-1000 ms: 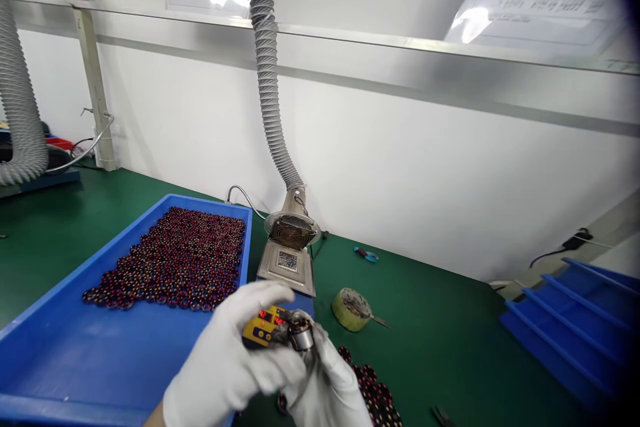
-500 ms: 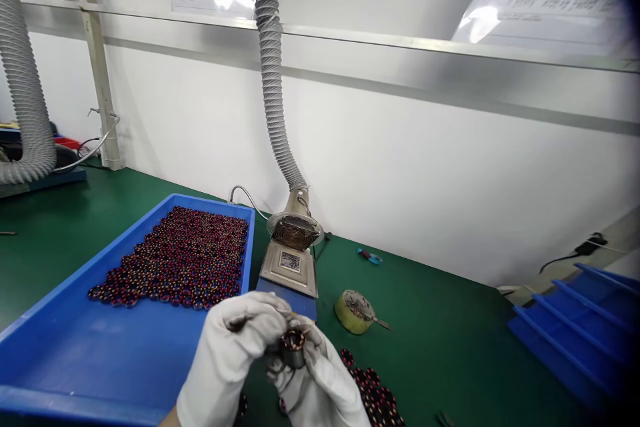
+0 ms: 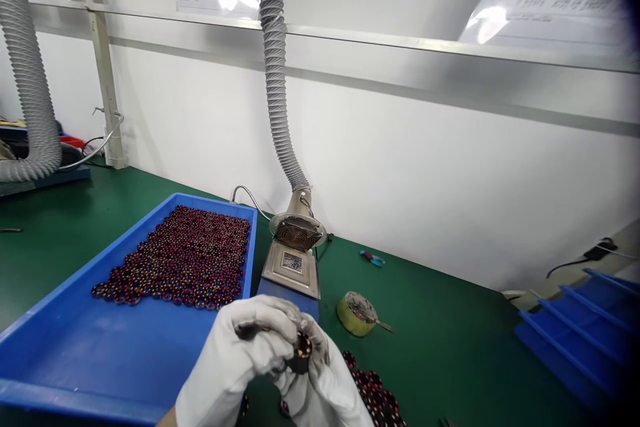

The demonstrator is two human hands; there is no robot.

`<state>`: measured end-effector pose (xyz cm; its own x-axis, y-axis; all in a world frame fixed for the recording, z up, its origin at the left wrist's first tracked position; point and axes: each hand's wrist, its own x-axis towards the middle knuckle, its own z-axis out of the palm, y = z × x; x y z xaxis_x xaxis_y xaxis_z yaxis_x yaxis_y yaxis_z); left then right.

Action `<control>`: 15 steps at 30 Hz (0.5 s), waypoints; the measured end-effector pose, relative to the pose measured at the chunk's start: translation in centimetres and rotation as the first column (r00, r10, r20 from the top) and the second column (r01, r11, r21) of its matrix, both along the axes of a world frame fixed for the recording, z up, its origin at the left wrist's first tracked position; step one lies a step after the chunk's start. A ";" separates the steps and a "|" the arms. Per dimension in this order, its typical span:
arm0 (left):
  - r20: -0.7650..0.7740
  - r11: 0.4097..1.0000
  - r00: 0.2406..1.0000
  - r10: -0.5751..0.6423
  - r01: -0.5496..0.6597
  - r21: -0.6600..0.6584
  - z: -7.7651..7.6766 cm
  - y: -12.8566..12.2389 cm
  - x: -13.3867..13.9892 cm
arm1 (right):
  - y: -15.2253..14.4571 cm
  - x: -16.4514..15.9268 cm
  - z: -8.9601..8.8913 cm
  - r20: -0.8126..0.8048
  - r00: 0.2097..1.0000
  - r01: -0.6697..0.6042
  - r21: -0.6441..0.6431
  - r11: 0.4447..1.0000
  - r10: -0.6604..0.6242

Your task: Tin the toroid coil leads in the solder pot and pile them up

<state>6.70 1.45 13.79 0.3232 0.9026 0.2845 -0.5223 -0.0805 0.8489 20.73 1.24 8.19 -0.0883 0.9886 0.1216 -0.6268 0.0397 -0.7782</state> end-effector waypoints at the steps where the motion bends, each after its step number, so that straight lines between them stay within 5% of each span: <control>1: 0.057 0.998 0.998 0.034 -0.031 -0.048 0.1 -0.1 -0.2 | -0.2 0.0 0.0 -0.003 1.000 -0.013 0.000 1.000 0.013; 3: 0.122 0.985 0.982 0.144 -0.131 -0.112 0.5 -0.1 -0.9 | -0.7 0.1 0.1 -0.032 0.999 -0.039 0.003 0.999 0.040; 5: 0.033 0.974 0.977 0.209 -0.205 -0.099 1.2 -0.1 -1.3 | -1.0 0.2 0.2 -0.068 0.996 -0.052 -0.004 0.999 0.052; 9: -0.289 1.000 0.957 -0.022 0.016 -0.025 1.8 0.2 -1.0 | -0.8 0.9 0.9 -0.041 0.999 -0.029 -0.046 0.999 0.027; 15: -0.148 0.993 0.988 -0.040 0.055 0.102 0.4 0.3 0.0 | -0.6 0.9 1.7 0.176 0.965 0.173 0.129 0.976 -0.194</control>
<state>6.68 1.73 14.22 0.4100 0.8525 0.3243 -0.3993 -0.1519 0.9042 21.62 0.61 9.87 0.0619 0.9710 0.2310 -0.4449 0.2340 -0.8644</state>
